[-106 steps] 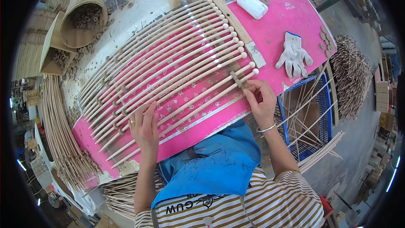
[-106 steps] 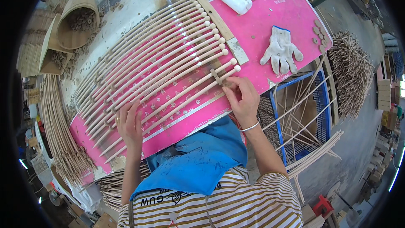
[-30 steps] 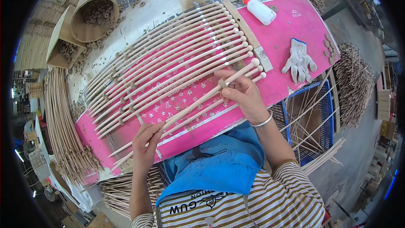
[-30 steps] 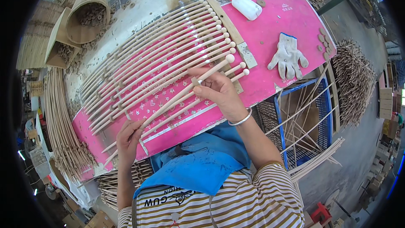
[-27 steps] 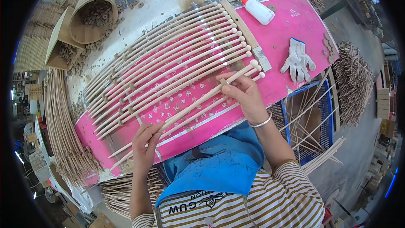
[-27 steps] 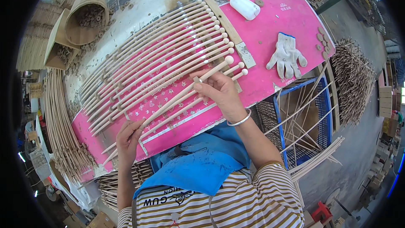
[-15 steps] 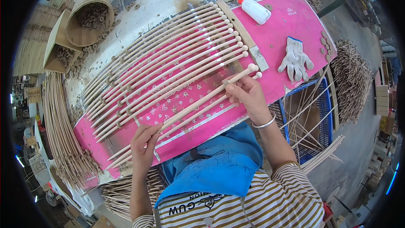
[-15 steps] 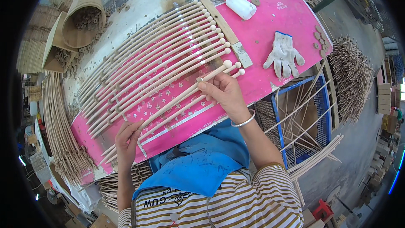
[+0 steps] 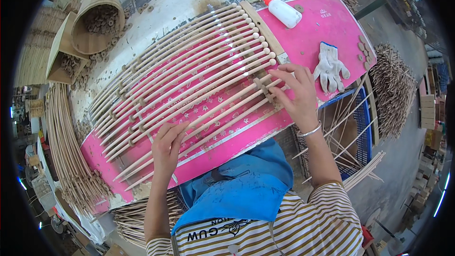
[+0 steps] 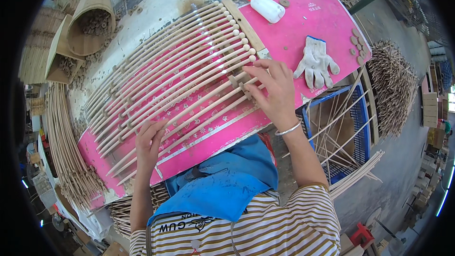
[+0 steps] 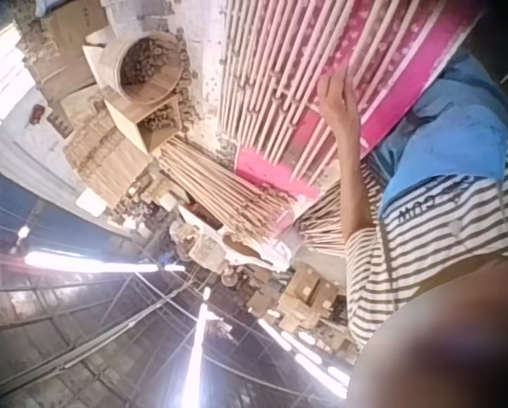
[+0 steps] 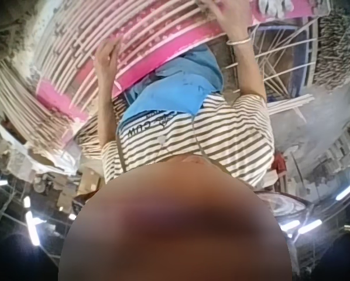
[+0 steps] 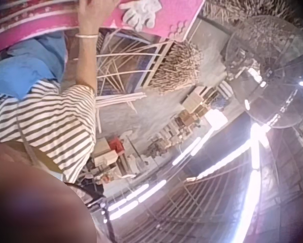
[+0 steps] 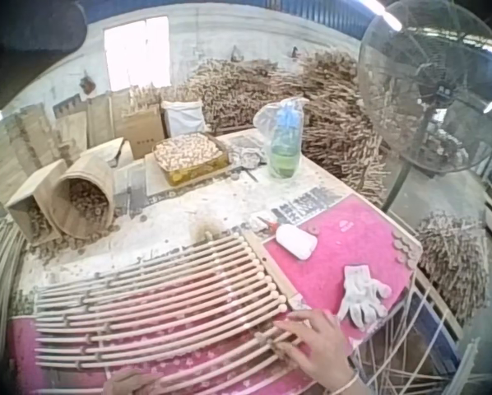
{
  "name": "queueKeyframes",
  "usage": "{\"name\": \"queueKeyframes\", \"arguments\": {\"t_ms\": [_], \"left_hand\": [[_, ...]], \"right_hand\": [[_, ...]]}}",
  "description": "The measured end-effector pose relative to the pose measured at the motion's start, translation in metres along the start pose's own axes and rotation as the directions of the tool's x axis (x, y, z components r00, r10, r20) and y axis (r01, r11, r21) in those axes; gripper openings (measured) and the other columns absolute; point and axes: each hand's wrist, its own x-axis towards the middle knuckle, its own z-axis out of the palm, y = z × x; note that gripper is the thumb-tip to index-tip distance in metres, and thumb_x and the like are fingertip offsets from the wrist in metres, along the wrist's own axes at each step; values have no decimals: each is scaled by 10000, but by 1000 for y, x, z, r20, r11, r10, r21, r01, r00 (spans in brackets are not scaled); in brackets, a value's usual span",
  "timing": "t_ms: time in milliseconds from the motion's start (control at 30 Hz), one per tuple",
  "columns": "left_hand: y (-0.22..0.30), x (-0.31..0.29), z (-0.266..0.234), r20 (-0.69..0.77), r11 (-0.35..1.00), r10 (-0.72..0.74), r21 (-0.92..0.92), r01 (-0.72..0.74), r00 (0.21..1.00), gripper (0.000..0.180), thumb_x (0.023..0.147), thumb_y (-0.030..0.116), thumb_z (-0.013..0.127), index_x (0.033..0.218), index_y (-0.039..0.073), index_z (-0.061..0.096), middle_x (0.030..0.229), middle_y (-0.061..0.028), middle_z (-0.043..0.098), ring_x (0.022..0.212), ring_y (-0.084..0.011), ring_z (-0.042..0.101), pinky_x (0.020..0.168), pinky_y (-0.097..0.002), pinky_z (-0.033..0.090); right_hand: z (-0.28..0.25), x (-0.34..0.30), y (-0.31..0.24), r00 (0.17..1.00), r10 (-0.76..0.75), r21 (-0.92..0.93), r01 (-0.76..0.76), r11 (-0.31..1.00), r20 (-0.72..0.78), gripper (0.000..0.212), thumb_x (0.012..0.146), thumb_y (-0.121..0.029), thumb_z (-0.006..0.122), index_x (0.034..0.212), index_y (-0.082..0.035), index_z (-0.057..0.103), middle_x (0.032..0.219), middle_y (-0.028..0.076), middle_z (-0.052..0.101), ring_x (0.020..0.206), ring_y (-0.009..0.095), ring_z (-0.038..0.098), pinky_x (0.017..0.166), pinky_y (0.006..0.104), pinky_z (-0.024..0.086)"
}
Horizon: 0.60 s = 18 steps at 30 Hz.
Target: Assembling wooden sticks into a lattice structure using glue and spacers.
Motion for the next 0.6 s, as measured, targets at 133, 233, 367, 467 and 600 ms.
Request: {"name": "queueKeyframes", "arguments": {"t_ms": [133, 233, 367, 467, 600], "left_hand": [[-10, 13, 14, -14, 999, 42, 18, -42, 999, 272, 949, -19, 688, 1205, 36, 765, 981, -122, 668, 888, -269, 682, 758, -347, 533], [-15, 16, 20, -7, 998, 47, 38, -47, 999, 273, 951, -10, 688, 1207, 46, 766, 994, -122, 676, 902, -279, 692, 765, -357, 541], [-19, 19, 23, 1, 997, 47, 66, -47, 999, 261, 961, 9, 685, 1207, 44, 763, 1003, -121, 681, 912, -282, 694, 776, -359, 544], [-18, 21, 23, -2, 996, 59, 60, -59, 998, 255, 967, 13, 678, 1208, 37, 759, 1004, -123, 682, 914, -284, 695, 789, -356, 544], [-18, 21, 20, 5, 997, 50, 55, -50, 999, 256, 969, 13, 676, 1212, 32, 756, 1008, -125, 685, 918, -282, 697, 799, -356, 545]], "right_hand": [[10, 6, 18, 999, 15, -16, -14, 1000, 43, 389, 796, -135, 825, 1181, -140, 770, 1181, 56, 686, 1109, 283, 618, 960, 430, 457], [16, 12, 25, 997, -10, -27, 12, 1000, 72, 369, 802, -120, 814, 1169, -140, 780, 1182, 56, 692, 1104, 279, 622, 959, 424, 466], [16, 21, 28, 983, -67, -30, 73, 997, 172, 362, 798, -118, 813, 1156, -158, 782, 1178, 30, 680, 1122, 264, 614, 960, 425, 450], [20, 27, 29, 960, -118, 12, 119, 993, 253, 356, 804, -129, 810, 1157, -166, 781, 1179, 11, 670, 1145, 248, 602, 963, 419, 431], [27, 30, 33, 939, -160, 3, 167, 986, 305, 332, 807, -145, 809, 1136, -165, 777, 1165, 2, 660, 1163, 239, 593, 969, 414, 416]]}}
